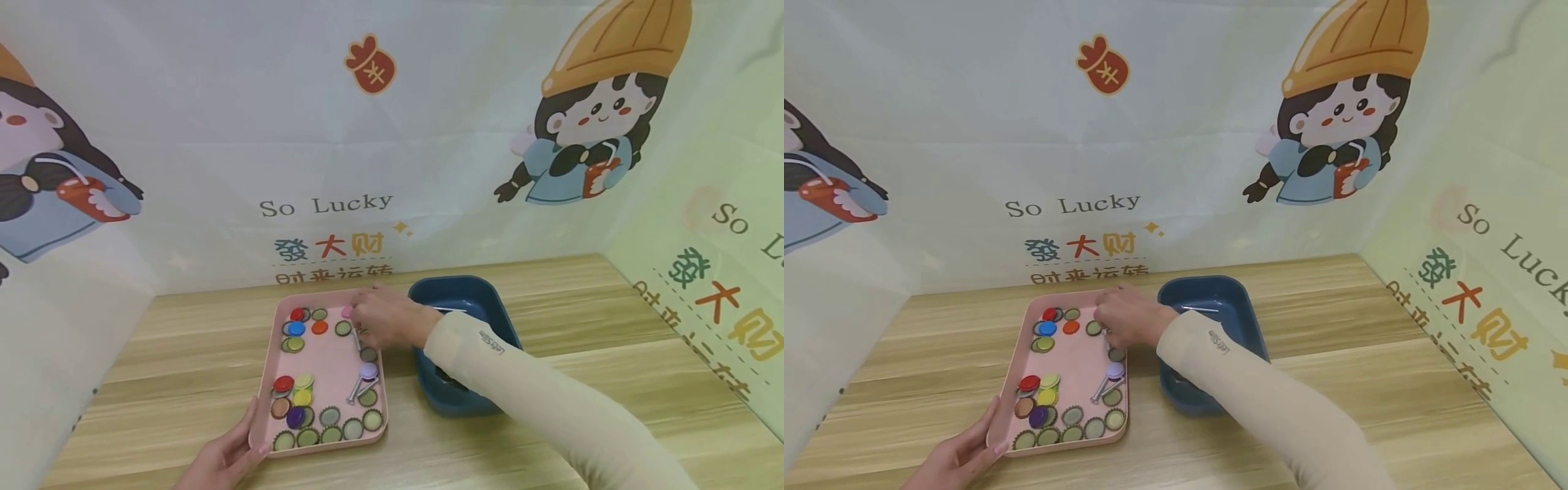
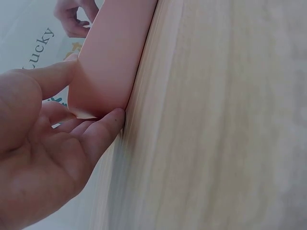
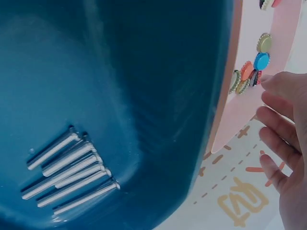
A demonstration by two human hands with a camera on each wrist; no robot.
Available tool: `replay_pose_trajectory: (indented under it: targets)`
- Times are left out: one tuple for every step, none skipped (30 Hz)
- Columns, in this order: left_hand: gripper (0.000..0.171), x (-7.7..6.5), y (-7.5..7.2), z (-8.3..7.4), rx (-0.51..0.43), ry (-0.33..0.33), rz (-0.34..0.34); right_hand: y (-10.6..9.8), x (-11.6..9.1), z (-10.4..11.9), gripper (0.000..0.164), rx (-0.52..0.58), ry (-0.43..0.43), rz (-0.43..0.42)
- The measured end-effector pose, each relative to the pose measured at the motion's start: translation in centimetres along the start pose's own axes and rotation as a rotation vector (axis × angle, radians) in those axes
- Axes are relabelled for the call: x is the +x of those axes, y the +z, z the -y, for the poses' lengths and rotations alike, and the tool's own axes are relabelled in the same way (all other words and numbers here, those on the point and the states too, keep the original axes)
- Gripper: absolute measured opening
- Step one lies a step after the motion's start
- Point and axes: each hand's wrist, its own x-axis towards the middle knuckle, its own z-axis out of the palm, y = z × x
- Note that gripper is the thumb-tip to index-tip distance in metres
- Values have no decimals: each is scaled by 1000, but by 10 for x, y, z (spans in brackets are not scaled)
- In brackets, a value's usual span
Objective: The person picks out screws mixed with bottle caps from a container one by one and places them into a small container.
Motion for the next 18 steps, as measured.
replay_pose_trajectory:
  targets:
    - [82,0,0,0,1,-2,-2,0,1,1,12,-1,9,4]
    - [82,0,0,0,1,-4,-5,0,3,2,12,-3,16,6]
    - [82,0,0,0,-2,-7,-8,-1,4,2,12,-6,23,7]
    - [82,-1,0,0,-4,-11,-11,-1,5,3,12,-9,28,7]
    - [82,-1,0,-1,-6,-13,-12,-2,6,4,12,-10,30,5]
    - [82,-1,0,-1,-5,-16,-12,-2,7,6,12,-15,29,6]
    - [82,-1,0,-1,-8,-14,-8,-2,8,7,13,-14,29,7]
    - [82,-1,0,-1,-10,-15,-6,-2,9,8,13,-16,31,10]
    - [83,-1,0,-1,-10,-16,-4,-2,10,9,12,-20,34,13]
    - [83,-1,-1,-2,-10,-16,1,-1,11,10,11,-19,39,16]
    - [84,-1,-1,-2,-11,-17,3,-1,12,11,10,-19,46,23]
    - [84,0,-1,-2,-14,-21,3,0,14,12,9,-20,54,29]
    - [85,0,-1,-2,-17,-22,5,1,15,12,9,-22,63,32]
    - [86,0,-1,-3,-18,-25,7,2,16,13,8,-25,73,36]
    - [86,0,-1,-3,-18,-27,7,3,17,14,8,-27,85,40]
    - [87,0,-1,-3,-20,-26,7,4,18,14,8,-27,96,43]
    - [87,0,-1,-3,-19,-26,8,5,19,15,9,-25,105,47]
    - [87,-1,-1,-3,-17,-23,10,6,20,15,11,-23,115,47]
